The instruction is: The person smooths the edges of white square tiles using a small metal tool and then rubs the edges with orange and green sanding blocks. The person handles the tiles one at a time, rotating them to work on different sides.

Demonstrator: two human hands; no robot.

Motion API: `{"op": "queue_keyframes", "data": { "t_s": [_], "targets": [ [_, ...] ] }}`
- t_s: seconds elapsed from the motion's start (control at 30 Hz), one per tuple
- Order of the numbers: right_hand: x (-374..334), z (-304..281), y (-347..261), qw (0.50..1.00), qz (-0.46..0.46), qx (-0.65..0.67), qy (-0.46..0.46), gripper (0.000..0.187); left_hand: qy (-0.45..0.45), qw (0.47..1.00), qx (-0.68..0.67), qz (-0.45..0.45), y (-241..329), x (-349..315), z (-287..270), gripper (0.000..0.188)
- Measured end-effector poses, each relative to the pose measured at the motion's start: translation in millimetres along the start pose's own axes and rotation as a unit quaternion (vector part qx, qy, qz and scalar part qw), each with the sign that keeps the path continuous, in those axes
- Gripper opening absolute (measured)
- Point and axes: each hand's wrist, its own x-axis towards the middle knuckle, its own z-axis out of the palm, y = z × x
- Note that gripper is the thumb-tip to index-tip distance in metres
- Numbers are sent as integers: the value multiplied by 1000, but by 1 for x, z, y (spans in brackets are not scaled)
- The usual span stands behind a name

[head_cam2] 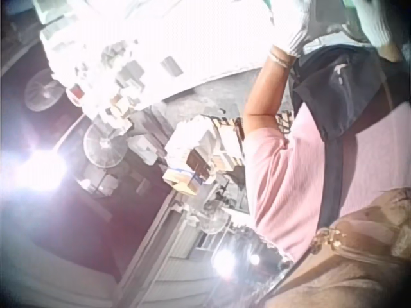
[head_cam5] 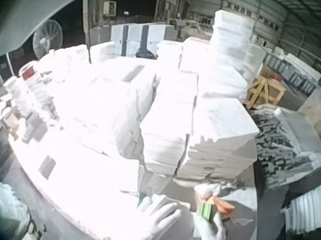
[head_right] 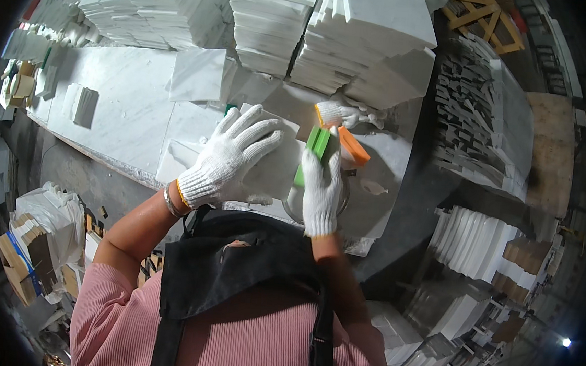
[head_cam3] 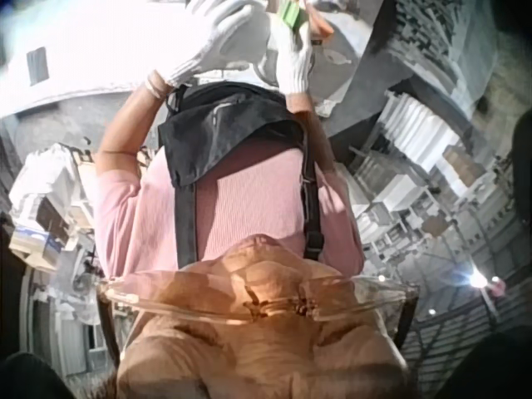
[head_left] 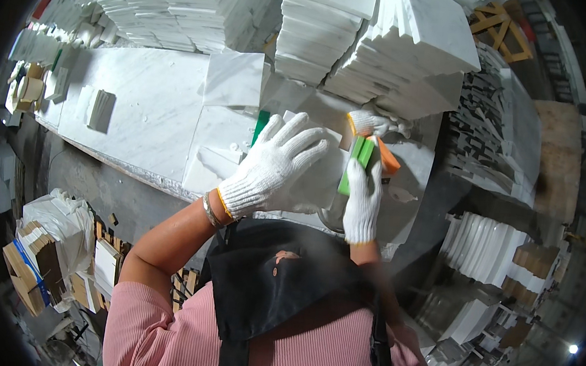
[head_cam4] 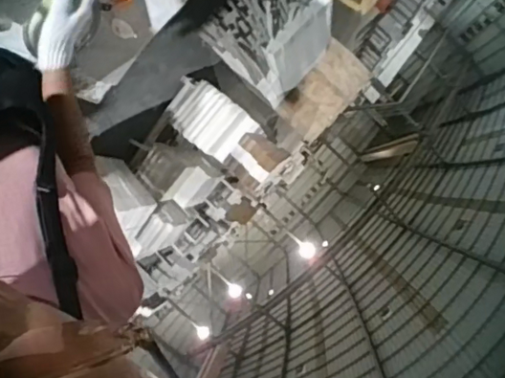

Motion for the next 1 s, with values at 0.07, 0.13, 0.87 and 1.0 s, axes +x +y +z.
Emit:
{"op": "queue_keyframes", "data": {
  "t_s": [0.07, 0.13, 0.87, 1.0],
  "targets": [
    [12, -3, -7, 987, 40, -152, 7, 66, 35, 999, -3, 1, -4, -1, 7, 100],
    [-8, 8, -17, 989, -34, -141, 8, 67, 18, 1000, -6, -7, -3, -1, 6, 100],
    [-25, 16, -43, 952, -106, -286, -37, 67, 33, 999, -22, -13, -4, -2, 12, 98],
    [-12, 5, -21, 929, -153, -337, -27, 67, 28, 999, -31, -25, -1, -3, 9, 98]
  ]
}}
